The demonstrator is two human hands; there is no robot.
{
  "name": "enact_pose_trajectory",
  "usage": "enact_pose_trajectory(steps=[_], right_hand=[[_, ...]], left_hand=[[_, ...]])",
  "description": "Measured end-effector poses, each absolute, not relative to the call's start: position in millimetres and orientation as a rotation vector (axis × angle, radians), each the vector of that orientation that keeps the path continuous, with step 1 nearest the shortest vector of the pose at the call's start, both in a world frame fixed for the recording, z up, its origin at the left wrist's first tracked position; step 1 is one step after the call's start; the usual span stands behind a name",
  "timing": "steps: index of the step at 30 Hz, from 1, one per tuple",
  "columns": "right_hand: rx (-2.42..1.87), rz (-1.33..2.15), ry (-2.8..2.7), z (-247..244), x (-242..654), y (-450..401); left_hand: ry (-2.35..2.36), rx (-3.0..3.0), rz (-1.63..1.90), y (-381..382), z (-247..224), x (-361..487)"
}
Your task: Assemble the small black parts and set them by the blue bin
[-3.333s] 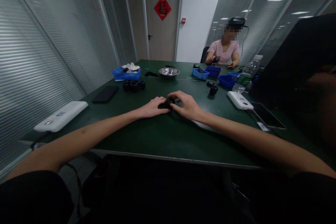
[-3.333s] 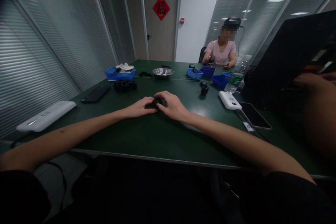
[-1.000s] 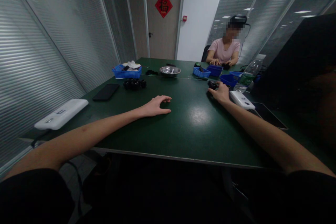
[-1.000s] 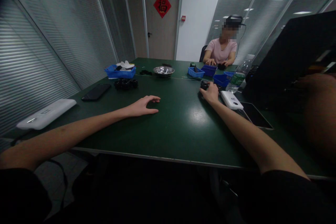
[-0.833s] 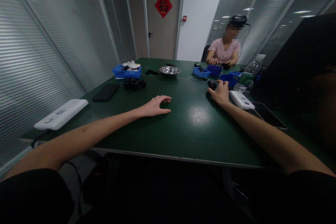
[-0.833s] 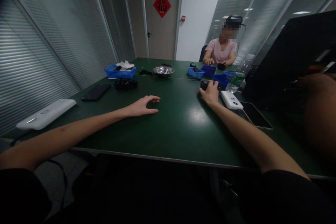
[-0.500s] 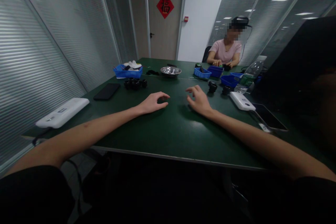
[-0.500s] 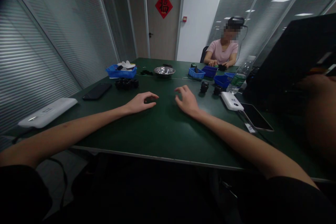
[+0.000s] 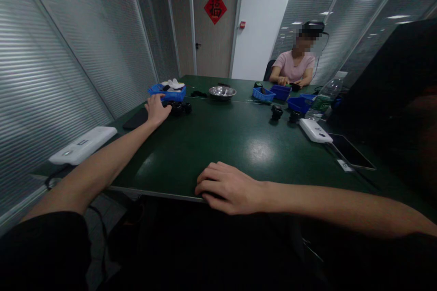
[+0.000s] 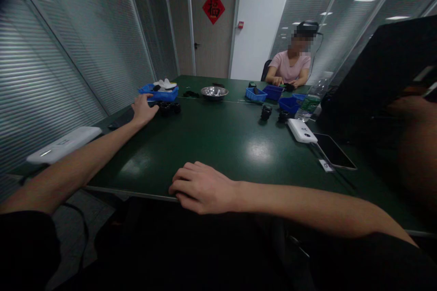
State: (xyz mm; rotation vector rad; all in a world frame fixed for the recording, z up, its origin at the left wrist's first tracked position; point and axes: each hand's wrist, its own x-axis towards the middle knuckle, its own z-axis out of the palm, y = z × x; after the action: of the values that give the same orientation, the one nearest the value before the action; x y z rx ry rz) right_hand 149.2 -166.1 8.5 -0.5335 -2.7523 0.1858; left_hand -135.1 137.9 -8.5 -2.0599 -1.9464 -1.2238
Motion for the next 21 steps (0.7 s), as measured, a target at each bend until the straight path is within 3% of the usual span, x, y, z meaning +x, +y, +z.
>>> enact_pose_trajectory(steps=[5, 13, 21], right_hand=[[-0.451, 0.041, -2.841, 9, 146, -177], [-0.431, -0.015, -2.859, 7, 145, -176], [-0.426, -0.025, -2.86, 8, 146, -176]], left_hand=[[-2.169, -2.188, -0.934, 149, -17, -139], [-2.252, -2.176, -0.878, 152, -12, -144], [-2.252, -2.079, -1.141, 148, -6, -146]])
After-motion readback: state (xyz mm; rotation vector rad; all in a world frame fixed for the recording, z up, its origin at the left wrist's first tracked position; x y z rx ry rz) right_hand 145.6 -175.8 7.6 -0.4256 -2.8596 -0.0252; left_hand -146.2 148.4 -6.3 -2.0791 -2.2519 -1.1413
